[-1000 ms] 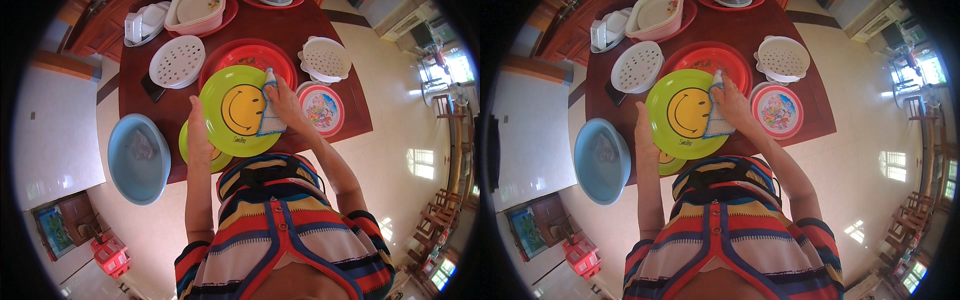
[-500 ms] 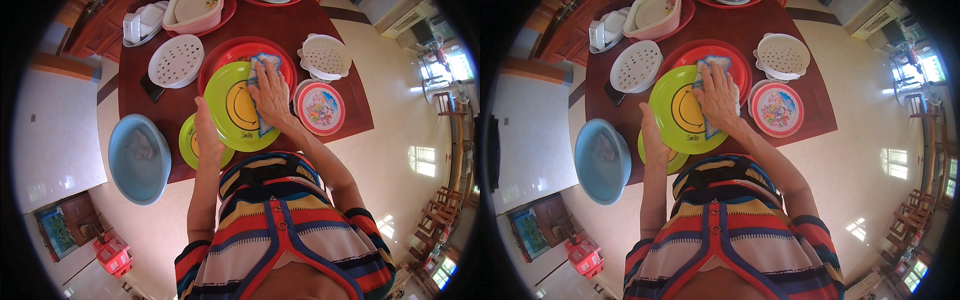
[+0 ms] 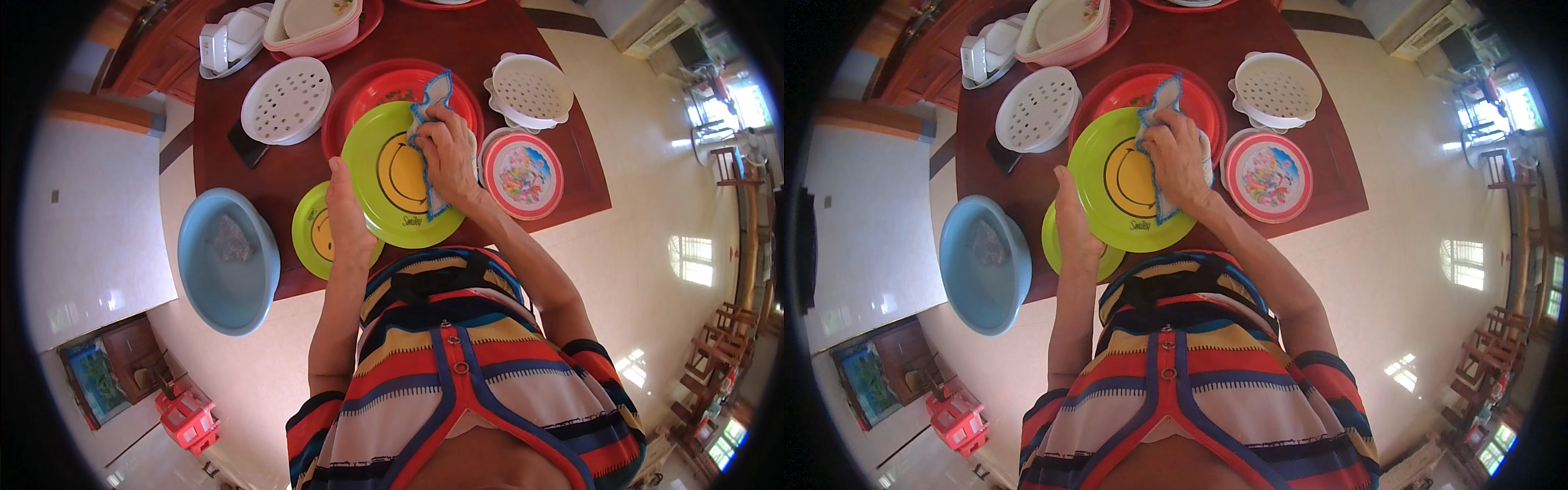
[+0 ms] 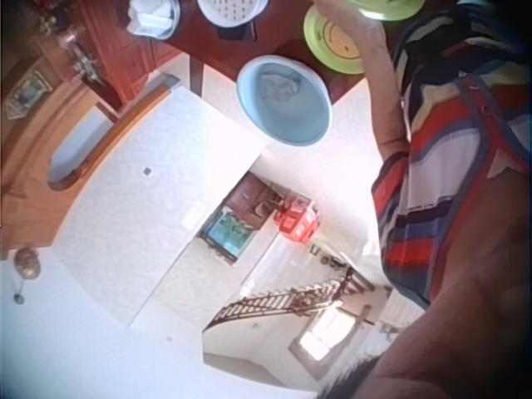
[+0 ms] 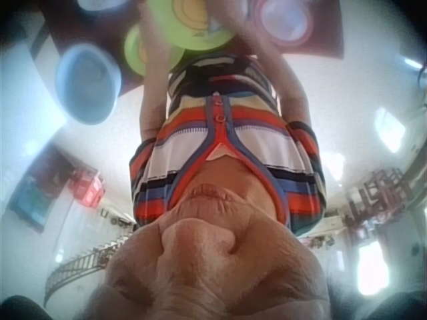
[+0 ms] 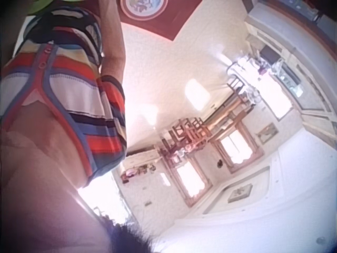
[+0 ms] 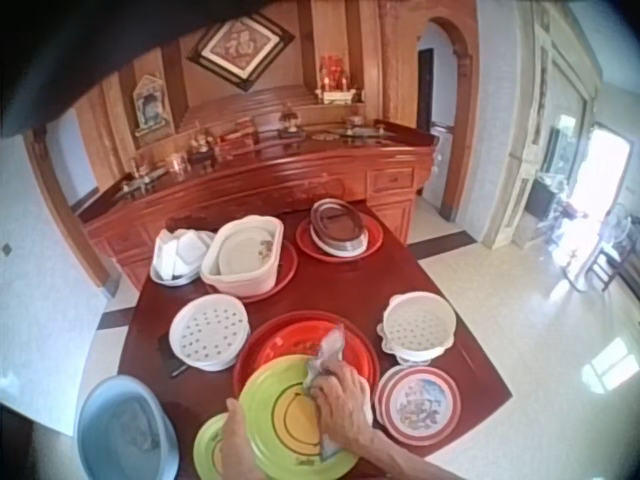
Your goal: The person wipes several plates and trays with a cloth and stacks them on a table.
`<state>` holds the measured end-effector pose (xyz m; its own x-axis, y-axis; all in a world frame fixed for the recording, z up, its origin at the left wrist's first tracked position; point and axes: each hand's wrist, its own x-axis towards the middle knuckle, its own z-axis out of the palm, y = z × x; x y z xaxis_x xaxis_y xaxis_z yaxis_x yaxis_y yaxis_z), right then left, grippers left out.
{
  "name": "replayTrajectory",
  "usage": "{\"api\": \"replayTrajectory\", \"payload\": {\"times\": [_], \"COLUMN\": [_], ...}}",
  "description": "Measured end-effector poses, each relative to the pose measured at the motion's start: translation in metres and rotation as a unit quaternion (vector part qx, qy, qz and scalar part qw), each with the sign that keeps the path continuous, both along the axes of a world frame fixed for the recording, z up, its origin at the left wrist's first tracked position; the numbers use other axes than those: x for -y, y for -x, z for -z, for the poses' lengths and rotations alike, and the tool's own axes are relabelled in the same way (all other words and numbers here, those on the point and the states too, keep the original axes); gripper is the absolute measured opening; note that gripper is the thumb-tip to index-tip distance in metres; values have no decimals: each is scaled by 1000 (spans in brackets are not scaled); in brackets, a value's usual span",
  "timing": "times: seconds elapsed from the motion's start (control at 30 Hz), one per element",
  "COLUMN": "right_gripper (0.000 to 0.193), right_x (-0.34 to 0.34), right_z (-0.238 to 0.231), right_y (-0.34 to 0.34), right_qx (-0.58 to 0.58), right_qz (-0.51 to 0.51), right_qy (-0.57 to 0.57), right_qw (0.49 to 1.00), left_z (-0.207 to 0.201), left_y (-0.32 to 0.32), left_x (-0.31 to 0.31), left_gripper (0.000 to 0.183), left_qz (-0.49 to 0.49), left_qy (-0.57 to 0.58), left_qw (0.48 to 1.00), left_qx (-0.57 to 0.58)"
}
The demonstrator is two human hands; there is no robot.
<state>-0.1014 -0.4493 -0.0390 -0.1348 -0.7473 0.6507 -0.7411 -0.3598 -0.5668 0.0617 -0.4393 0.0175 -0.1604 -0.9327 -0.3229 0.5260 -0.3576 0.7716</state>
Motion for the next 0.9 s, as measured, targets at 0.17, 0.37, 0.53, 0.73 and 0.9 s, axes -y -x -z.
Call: {"api": "replayTrajectory", "payload": {"times": [0.17, 0.37, 0.53, 0.73, 0.9], "right_gripper": [22, 32, 40, 40, 38], "right_x": [-1, -22, -39, -22, -11], "right_z": [-12, -31, -32, 10, 40], "right_y": [-20, -44, -41, -7, 14], "right_qx": [25, -56, -69, -27, 504], "right_qz": [-141, -202, -319, -17, -107], "right_qy": [36, -33, -68, -65, -242], "right_qw": [989, 977, 943, 997, 822], "left_z": [5, 12, 4, -9, -12], "left_y": [2, -8, -23, -29, -26], "left_x": [1, 7, 10, 5, 4], "left_gripper": [55, 54, 55, 52, 52], "left_qz": [4, -22, -60, -66, -38], "left_qy": [-1, 7, 19, 18, 1], "left_qw": [1000, 1000, 997, 997, 999], "left_qx": [-31, -5, 32, 46, 2]}}
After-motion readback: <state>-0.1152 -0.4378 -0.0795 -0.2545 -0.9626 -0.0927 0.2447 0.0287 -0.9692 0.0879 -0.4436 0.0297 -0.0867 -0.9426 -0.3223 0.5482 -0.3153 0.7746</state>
